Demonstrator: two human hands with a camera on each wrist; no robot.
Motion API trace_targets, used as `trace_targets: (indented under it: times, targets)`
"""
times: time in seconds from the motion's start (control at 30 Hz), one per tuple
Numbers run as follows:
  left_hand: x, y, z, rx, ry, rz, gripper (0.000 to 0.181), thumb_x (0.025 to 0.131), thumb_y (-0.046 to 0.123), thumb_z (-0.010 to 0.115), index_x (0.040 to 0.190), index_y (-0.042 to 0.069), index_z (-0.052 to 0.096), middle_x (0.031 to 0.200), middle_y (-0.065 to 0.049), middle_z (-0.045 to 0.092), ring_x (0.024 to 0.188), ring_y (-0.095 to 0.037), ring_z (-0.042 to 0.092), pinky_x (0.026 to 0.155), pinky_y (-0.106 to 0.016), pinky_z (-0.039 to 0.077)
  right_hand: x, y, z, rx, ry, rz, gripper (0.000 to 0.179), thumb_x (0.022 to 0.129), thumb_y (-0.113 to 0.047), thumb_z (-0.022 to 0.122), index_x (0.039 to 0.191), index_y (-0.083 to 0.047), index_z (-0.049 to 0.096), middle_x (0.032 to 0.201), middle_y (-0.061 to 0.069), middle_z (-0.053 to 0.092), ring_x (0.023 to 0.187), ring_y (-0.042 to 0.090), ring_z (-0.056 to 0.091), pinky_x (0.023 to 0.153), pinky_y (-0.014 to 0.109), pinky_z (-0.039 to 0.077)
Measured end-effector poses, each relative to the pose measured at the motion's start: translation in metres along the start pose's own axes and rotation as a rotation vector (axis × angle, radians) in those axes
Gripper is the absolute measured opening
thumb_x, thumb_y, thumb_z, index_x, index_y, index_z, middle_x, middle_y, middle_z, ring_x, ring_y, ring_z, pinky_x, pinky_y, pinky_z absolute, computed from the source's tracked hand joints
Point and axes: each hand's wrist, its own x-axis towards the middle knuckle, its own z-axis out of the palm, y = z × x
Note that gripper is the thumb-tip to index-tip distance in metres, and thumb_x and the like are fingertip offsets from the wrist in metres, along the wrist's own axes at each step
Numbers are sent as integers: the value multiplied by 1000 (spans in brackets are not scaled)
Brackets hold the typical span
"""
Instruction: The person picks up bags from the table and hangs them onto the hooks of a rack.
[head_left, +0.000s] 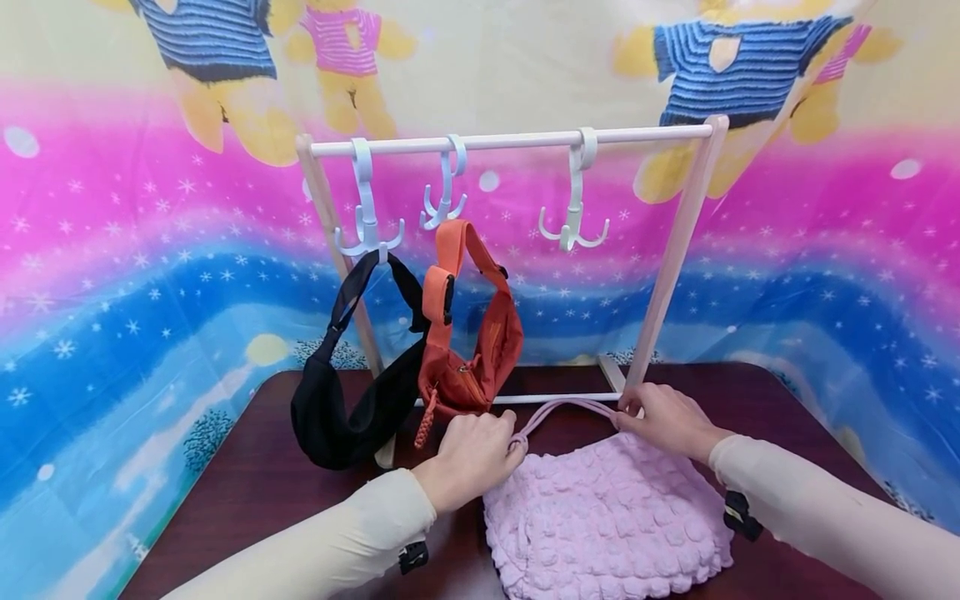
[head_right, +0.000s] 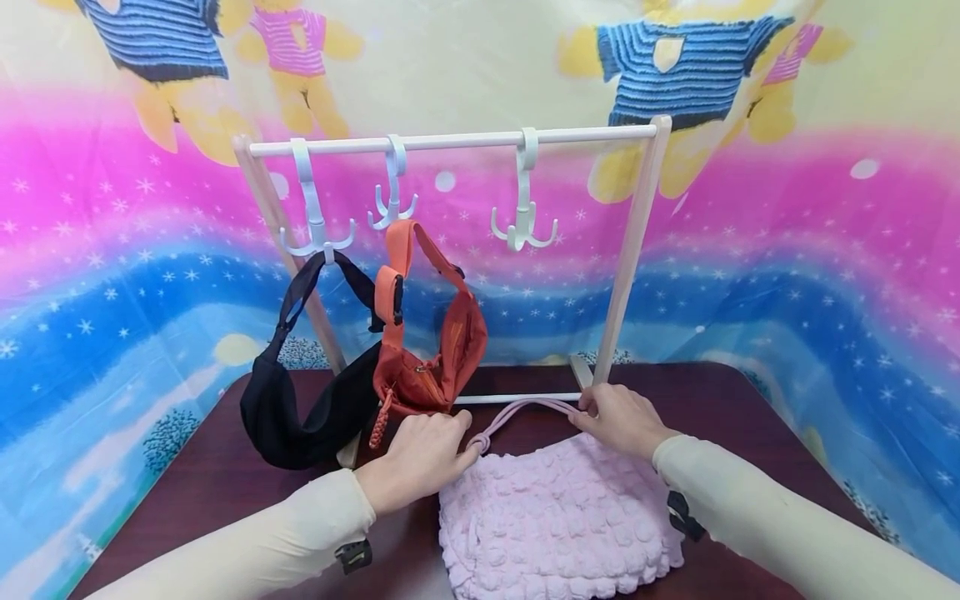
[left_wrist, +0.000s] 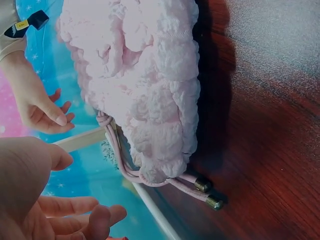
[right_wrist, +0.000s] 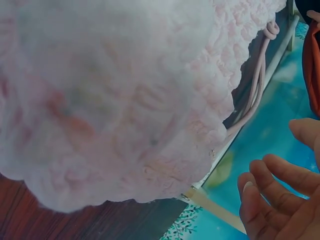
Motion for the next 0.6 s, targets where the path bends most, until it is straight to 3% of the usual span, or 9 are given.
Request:
trace_targets:
  times: [0.3, 0.6]
  targets:
    - [2, 2, 3, -4, -26, -4, 30, 95, 42, 62, 80, 16, 59, 62, -1, 61, 52, -18, 60, 43, -32, 37, 3, 7, 2, -11, -11, 18, 21, 90, -31, 73, 97, -11, 76, 84, -1, 69, 67, 10, 55, 58, 31, 44]
    - [3, 4, 11, -3, -2, -9, 26, 93, 39, 64, 83, 16, 58, 64, -1, 63, 55, -18, 63, 43, -34, 39, 7, 16, 4, -29, -15, 38, 16, 91, -30, 72, 89, -14, 72, 71, -3, 60, 61, 12, 48, 53, 30, 36]
